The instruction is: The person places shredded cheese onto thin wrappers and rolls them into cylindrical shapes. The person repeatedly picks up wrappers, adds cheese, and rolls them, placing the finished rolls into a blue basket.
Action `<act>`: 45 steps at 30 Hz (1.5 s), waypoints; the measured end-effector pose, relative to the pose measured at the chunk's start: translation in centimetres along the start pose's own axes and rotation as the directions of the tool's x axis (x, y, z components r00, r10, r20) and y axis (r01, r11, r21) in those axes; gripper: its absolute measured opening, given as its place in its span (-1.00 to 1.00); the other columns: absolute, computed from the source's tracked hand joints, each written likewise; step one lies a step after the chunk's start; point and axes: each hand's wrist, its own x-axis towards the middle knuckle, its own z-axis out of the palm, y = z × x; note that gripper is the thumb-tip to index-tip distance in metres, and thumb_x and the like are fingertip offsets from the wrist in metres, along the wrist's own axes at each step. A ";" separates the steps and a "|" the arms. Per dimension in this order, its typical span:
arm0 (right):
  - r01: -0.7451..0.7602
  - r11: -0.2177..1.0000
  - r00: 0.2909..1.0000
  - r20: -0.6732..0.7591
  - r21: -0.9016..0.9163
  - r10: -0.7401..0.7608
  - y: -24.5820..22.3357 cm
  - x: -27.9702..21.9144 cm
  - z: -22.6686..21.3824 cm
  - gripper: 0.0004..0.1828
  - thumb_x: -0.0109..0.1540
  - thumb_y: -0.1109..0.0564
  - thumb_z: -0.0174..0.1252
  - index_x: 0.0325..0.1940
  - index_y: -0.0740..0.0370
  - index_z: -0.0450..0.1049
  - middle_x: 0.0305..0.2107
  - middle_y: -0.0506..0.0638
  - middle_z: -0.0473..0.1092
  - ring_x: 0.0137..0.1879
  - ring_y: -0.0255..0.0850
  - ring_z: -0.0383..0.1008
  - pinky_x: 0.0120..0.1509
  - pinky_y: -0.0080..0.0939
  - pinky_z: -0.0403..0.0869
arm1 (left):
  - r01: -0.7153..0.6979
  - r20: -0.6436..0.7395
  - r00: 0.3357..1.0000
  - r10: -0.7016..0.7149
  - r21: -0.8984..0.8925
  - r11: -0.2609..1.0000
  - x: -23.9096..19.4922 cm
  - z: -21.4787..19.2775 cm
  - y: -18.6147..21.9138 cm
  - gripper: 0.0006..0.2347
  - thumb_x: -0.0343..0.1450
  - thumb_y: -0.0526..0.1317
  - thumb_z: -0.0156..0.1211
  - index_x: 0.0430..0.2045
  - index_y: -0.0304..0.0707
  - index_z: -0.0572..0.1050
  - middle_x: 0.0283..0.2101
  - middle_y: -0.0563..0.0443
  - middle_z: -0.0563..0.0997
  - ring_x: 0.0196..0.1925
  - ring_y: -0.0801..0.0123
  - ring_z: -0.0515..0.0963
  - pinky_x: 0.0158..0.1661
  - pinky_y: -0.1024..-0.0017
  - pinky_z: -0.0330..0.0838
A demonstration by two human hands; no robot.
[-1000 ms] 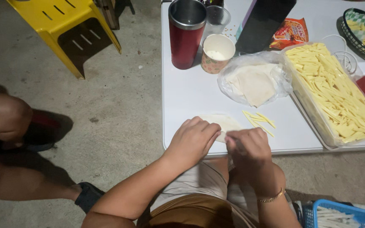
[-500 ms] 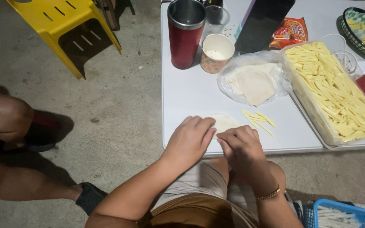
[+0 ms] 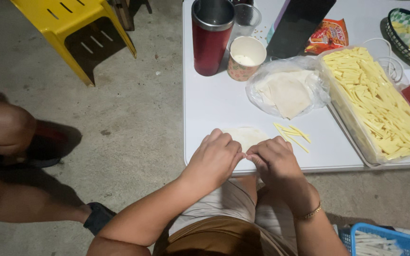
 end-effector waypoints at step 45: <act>-0.054 0.896 0.998 -0.041 -0.442 0.040 -0.1 -0.2 1.4 -0.67 0.13 0.24 0.26 -0.04 -0.01 0.61 -0.33 -0.22 0.46 -0.08 -0.17 0.37 0.03 0.03 0.17 | -0.274 0.012 0.959 0.283 0.295 0.915 0.6 -0.3 -0.7 -0.72 0.31 -0.37 0.12 -0.13 -0.47 0.57 -0.25 -0.04 0.54 -0.03 0.19 0.44 0.00 0.31 0.34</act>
